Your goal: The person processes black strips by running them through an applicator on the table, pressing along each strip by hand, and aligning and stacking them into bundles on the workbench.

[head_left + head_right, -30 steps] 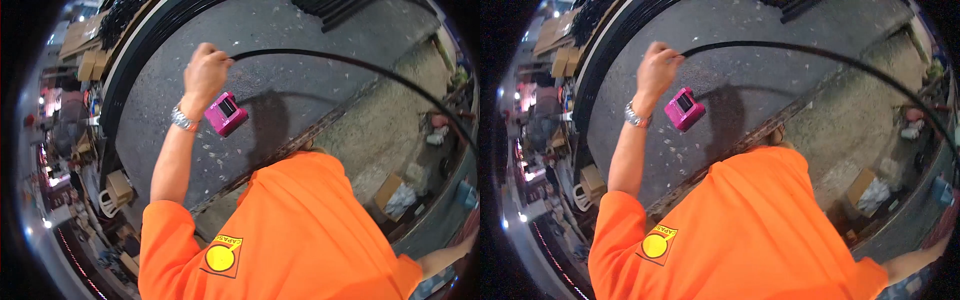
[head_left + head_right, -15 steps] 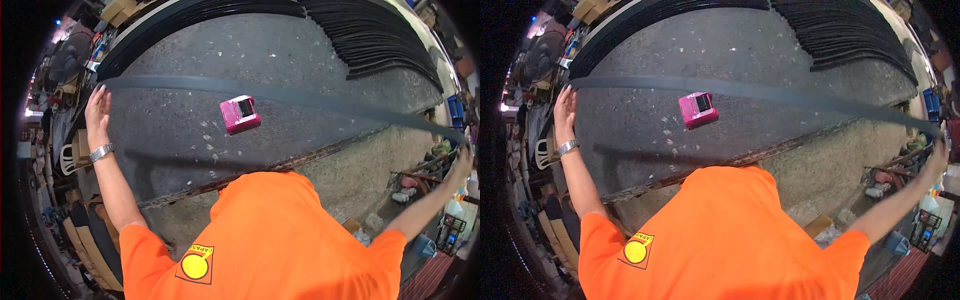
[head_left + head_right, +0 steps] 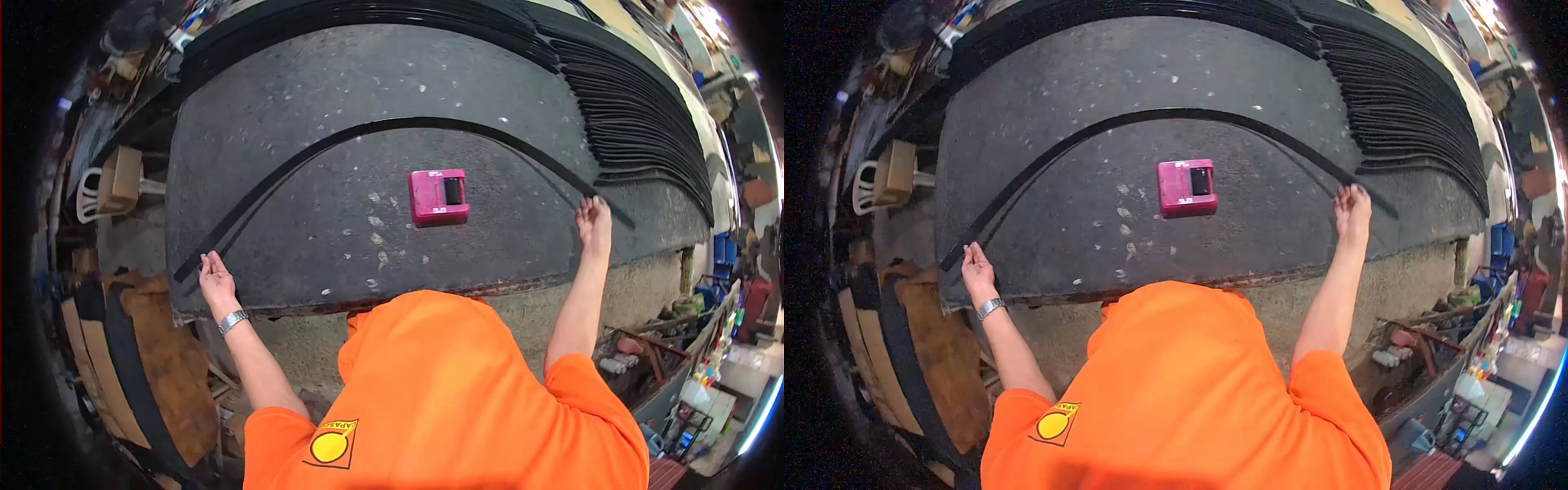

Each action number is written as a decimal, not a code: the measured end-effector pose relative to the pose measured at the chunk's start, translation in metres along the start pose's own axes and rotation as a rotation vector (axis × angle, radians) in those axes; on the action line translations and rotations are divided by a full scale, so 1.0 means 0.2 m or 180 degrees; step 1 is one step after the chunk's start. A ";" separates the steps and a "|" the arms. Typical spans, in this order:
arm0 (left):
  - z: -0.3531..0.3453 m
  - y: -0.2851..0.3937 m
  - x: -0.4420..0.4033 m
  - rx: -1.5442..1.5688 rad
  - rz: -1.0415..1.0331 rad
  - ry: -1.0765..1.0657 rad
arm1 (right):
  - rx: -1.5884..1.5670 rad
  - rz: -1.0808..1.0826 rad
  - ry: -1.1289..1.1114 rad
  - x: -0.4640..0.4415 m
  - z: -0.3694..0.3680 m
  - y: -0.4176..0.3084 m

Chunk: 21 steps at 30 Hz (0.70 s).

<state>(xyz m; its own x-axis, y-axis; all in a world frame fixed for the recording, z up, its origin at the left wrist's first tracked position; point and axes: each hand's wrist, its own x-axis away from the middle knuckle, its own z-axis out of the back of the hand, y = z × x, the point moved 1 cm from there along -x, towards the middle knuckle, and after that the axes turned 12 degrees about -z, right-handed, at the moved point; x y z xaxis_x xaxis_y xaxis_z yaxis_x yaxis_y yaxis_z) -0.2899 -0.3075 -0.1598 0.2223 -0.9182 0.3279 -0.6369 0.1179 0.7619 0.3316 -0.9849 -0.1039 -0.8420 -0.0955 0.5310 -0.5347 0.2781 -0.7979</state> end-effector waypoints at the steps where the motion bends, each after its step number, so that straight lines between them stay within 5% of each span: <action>1: 0.09 0.00 -0.01 -0.0149 0.0026 -0.0125 | 0.0111 -0.0089 0.0152 0.02 0.03 0.06; 5: 0.13 0.11 0.21 -0.1118 0.0471 -0.0375 | 0.1366 -0.0205 0.0905 0.24 0.01 0.14; 8: -0.07 0.13 0.57 -0.2847 -0.0269 -0.0594 | 0.3814 0.1043 0.0795 0.25 0.16 0.32; 10: -0.04 0.06 0.67 -0.4300 -0.1547 -0.2012 | 0.5475 0.1280 0.0946 0.47 -0.02 0.41; 12: -0.12 0.00 0.85 -0.5061 -0.2466 -0.2867 | 0.5864 0.1503 0.1233 0.54 -0.08 0.59; 21: -0.15 -0.19 0.99 -0.5675 -0.2958 -0.2667 | 0.6206 0.1245 0.1323 0.48 -0.05 0.67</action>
<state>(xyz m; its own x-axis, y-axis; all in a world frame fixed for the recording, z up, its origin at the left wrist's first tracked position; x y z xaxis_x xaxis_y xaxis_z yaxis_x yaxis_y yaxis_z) -0.1995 -0.4824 -0.1060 -0.6227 -0.7523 -0.2150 0.7092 -0.6588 0.2509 0.1810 -0.9469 -0.1564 -0.9959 -0.0377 0.0828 0.0463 -0.9935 0.1041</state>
